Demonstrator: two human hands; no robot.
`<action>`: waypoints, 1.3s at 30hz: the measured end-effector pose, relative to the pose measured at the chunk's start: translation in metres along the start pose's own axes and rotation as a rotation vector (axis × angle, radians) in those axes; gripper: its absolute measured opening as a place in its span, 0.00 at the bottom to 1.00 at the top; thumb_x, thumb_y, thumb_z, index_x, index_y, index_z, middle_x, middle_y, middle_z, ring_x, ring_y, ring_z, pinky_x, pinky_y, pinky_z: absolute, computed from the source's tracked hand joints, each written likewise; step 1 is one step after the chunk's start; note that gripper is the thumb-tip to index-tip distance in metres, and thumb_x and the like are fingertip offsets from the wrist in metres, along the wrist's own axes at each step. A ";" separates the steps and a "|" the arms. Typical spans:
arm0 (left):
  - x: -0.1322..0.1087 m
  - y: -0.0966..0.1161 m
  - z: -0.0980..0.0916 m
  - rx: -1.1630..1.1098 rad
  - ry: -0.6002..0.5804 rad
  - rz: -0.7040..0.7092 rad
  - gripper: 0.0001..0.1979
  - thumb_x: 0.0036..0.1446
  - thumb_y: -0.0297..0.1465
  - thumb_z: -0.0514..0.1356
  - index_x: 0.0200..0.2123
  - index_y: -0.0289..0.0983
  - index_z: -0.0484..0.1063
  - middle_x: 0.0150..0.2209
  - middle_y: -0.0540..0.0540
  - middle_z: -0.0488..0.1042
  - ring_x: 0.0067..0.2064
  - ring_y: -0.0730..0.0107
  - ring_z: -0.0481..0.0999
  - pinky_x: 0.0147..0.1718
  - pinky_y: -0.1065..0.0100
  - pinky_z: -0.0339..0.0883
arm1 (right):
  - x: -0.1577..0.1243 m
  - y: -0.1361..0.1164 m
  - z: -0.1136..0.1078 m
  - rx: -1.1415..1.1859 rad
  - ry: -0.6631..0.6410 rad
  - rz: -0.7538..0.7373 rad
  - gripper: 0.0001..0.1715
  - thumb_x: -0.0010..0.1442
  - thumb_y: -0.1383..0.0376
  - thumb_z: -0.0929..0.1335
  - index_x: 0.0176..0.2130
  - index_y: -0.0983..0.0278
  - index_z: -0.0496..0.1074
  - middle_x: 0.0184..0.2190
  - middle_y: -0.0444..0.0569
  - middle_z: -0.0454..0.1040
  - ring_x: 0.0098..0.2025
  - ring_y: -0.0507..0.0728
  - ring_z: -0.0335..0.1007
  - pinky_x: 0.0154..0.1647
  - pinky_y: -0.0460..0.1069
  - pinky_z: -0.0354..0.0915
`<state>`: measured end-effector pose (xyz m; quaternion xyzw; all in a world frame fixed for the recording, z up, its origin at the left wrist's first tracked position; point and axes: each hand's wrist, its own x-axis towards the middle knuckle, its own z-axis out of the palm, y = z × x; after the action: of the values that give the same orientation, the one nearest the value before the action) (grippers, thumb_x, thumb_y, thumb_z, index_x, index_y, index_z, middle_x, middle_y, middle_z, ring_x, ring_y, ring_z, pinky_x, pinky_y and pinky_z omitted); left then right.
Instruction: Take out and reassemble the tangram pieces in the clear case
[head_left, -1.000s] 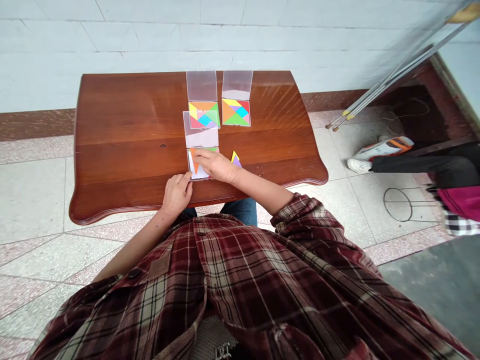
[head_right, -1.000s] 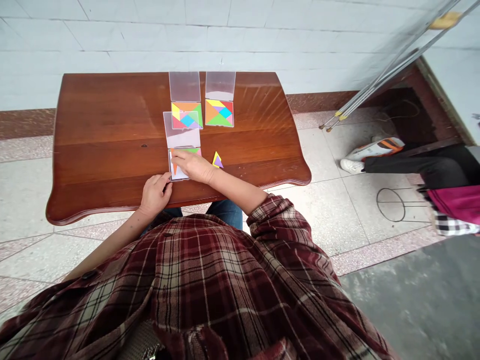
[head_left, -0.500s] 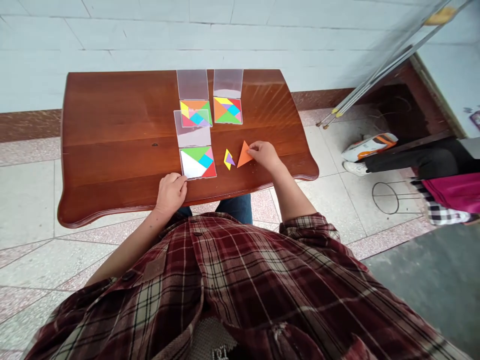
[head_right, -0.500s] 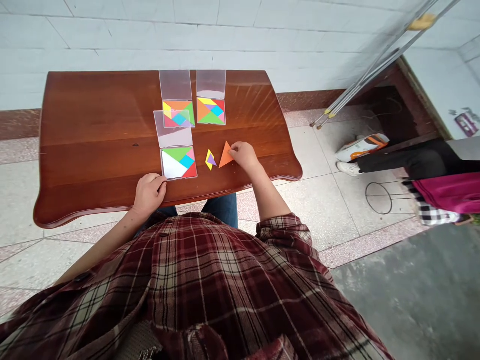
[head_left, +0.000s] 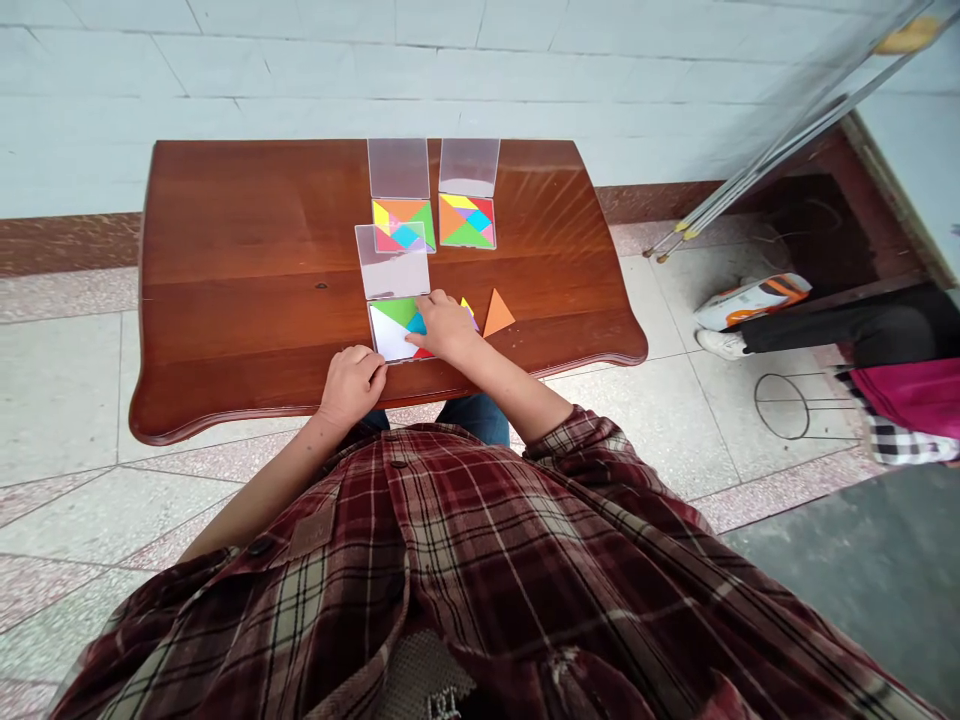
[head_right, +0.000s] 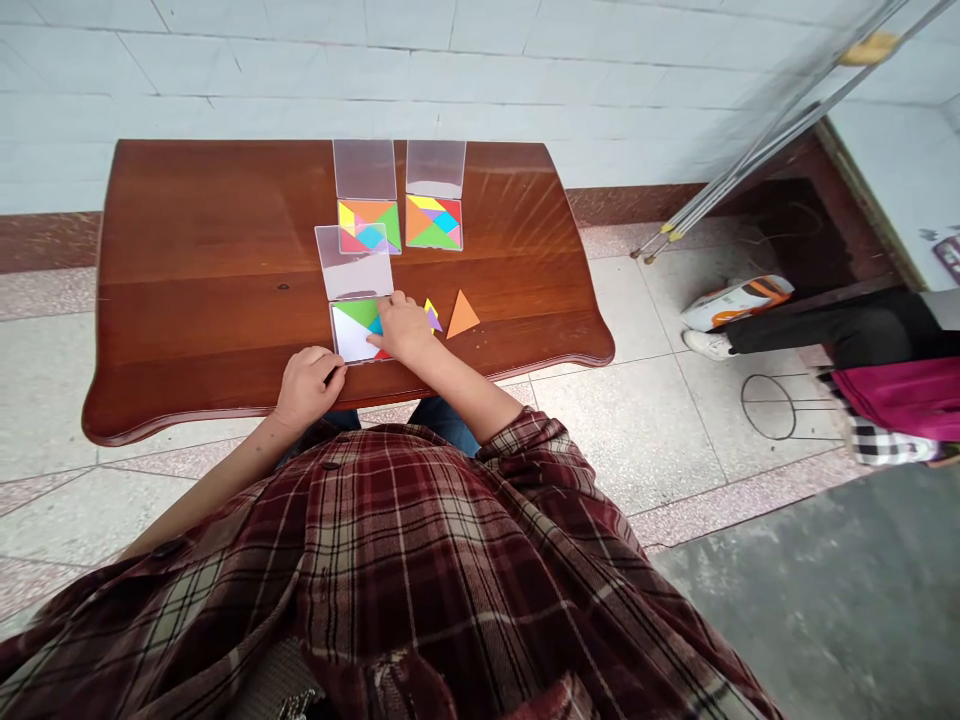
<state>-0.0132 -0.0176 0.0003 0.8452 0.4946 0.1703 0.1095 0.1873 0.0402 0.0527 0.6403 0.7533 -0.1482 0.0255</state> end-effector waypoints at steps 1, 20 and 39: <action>0.000 0.000 0.000 0.001 0.004 0.003 0.12 0.64 0.31 0.52 0.36 0.38 0.75 0.37 0.40 0.76 0.40 0.57 0.72 0.39 0.58 0.62 | 0.000 -0.003 0.000 -0.033 -0.007 0.004 0.29 0.61 0.59 0.71 0.58 0.70 0.67 0.56 0.65 0.68 0.56 0.67 0.67 0.55 0.58 0.66; 0.001 0.001 -0.001 -0.001 0.000 -0.008 0.12 0.63 0.31 0.52 0.34 0.38 0.75 0.36 0.40 0.75 0.39 0.56 0.72 0.38 0.57 0.63 | -0.008 0.066 -0.010 0.256 0.228 0.210 0.17 0.65 0.67 0.61 0.50 0.66 0.73 0.42 0.54 0.79 0.43 0.60 0.74 0.43 0.51 0.66; 0.001 -0.001 0.001 0.030 0.023 0.009 0.11 0.64 0.31 0.53 0.35 0.38 0.75 0.36 0.41 0.75 0.39 0.57 0.72 0.38 0.59 0.63 | 0.008 0.005 -0.004 0.114 0.051 -0.007 0.19 0.67 0.63 0.65 0.56 0.66 0.70 0.52 0.57 0.72 0.48 0.61 0.71 0.47 0.53 0.66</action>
<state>-0.0134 -0.0160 -0.0004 0.8469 0.4946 0.1729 0.0905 0.1915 0.0496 0.0533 0.6418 0.7461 -0.1748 -0.0306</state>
